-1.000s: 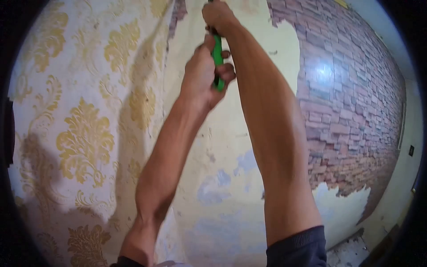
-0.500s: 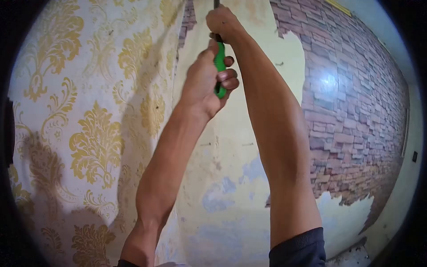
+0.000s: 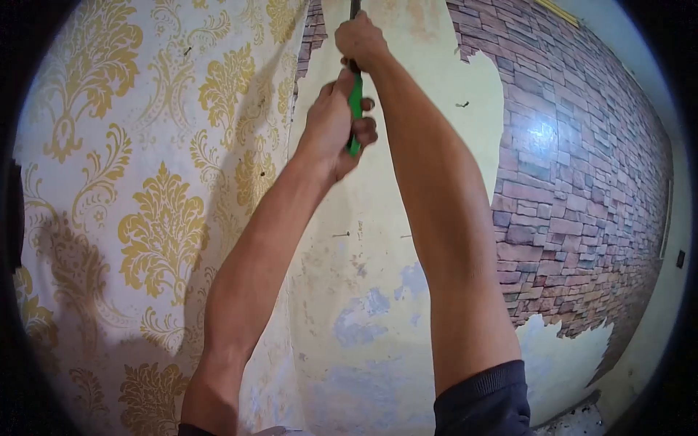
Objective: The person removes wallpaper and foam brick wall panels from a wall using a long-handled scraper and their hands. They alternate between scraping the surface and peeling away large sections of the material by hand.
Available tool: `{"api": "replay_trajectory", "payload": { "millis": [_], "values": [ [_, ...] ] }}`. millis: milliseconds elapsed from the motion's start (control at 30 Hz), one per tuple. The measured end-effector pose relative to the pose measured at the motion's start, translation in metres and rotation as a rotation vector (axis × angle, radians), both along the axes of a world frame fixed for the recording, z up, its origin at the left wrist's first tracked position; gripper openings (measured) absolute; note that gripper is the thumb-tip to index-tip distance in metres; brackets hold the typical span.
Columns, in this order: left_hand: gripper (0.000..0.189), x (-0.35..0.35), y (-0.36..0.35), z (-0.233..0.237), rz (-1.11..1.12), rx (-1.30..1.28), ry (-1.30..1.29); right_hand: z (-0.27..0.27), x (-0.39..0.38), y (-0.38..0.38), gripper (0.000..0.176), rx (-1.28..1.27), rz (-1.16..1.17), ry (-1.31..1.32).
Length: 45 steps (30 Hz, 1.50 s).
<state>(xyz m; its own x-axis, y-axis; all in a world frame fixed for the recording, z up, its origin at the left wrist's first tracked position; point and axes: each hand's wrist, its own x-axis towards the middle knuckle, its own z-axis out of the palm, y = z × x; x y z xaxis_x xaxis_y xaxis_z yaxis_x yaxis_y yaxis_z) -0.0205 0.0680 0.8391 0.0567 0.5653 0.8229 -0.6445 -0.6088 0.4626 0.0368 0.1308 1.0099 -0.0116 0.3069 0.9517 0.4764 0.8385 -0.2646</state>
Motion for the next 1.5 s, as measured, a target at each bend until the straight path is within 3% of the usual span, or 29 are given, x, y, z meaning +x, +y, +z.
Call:
{"api": "replay_trajectory", "payload": {
  "millis": [67, 100, 133, 200, 267, 333, 400, 533, 600, 667, 800, 867, 1033, 1133, 1167, 1233, 1300, 1400, 1500],
  "values": [
    [0.040, 0.000, -0.010, -0.023, -0.032, -0.069, -0.017, -0.024, 0.001, -0.005, 0.047, -0.005, -0.065, -0.049],
    [0.040, 0.002, -0.007, -0.026, -0.008, -0.102, -0.008, -0.031, 0.000, -0.004, 0.034, -0.024, -0.051, -0.023],
    [0.040, 0.004, 0.003, -0.019, -0.005, -0.104, 0.000, -0.027, 0.001, -0.002, 0.034, -0.027, -0.048, -0.016],
    [0.044, 0.006, 0.027, 0.025, 0.084, 0.012, 0.041, 0.020, 0.004, 0.012, 0.049, 0.027, -0.158, -0.073],
    [0.047, 0.009, 0.032, 0.054, 0.149, 0.067, 0.130, 0.082, 0.001, 0.038, 0.043, 0.118, -0.250, -0.175],
    [0.049, 0.025, 0.048, 0.030, 0.447, 0.084, 0.119, 0.039, 0.034, 0.077, 0.037, 0.091, -0.378, -0.294],
    [0.049, 0.042, 0.101, 0.025, 1.114, 0.346, 0.072, 0.002, 0.030, 0.045, 0.048, -0.205, 0.539, 0.134],
    [0.051, 0.031, 0.074, -0.002, 0.830, 0.130, 0.297, -0.027, 0.036, 0.056, 0.058, -0.161, 0.547, 0.220],
    [0.054, 0.031, 0.070, -0.010, 0.765, 0.104, 0.303, -0.037, 0.038, 0.055, 0.067, -0.154, 0.501, 0.141],
    [0.056, 0.035, 0.060, -0.027, 0.470, 0.045, 0.276, -0.048, 0.043, 0.052, 0.067, -0.163, 0.461, 0.138],
    [0.054, 0.053, 0.059, -0.052, 0.298, -0.003, 0.148, -0.069, 0.044, 0.044, 0.063, -0.108, 0.347, 0.061],
    [0.049, 0.050, 0.055, -0.068, 0.289, -0.032, 0.135, -0.085, 0.038, 0.040, 0.063, -0.084, 0.191, 0.049],
    [0.043, 0.017, 0.025, -0.093, 0.223, -0.067, 0.112, -0.113, 0.013, 0.011, 0.061, -0.090, 0.259, 0.059],
    [0.045, 0.004, 0.015, -0.060, 0.227, -0.072, 0.111, -0.076, 0.004, 0.022, 0.053, -0.073, 0.392, 0.090],
    [0.046, 0.000, 0.022, -0.041, 0.272, -0.107, 0.109, -0.054, 0.000, 0.034, 0.043, -0.057, 0.424, 0.066],
    [0.045, -0.006, 0.031, -0.002, 0.329, -0.107, 0.114, -0.006, -0.016, 0.044, 0.041, -0.056, 0.390, 0.110],
    [0.041, -0.017, 0.031, 0.006, 0.304, -0.122, 0.100, 0.001, -0.023, 0.043, 0.039, -0.064, 0.351, 0.142],
    [0.040, -0.023, 0.027, -0.012, 0.355, -0.116, 0.112, -0.015, -0.031, 0.041, 0.040, -0.049, 0.342, 0.104],
    [0.041, -0.021, 0.025, -0.056, 0.336, -0.133, 0.123, -0.068, -0.027, 0.038, 0.043, -0.012, 0.309, 0.074]
  ]
}}
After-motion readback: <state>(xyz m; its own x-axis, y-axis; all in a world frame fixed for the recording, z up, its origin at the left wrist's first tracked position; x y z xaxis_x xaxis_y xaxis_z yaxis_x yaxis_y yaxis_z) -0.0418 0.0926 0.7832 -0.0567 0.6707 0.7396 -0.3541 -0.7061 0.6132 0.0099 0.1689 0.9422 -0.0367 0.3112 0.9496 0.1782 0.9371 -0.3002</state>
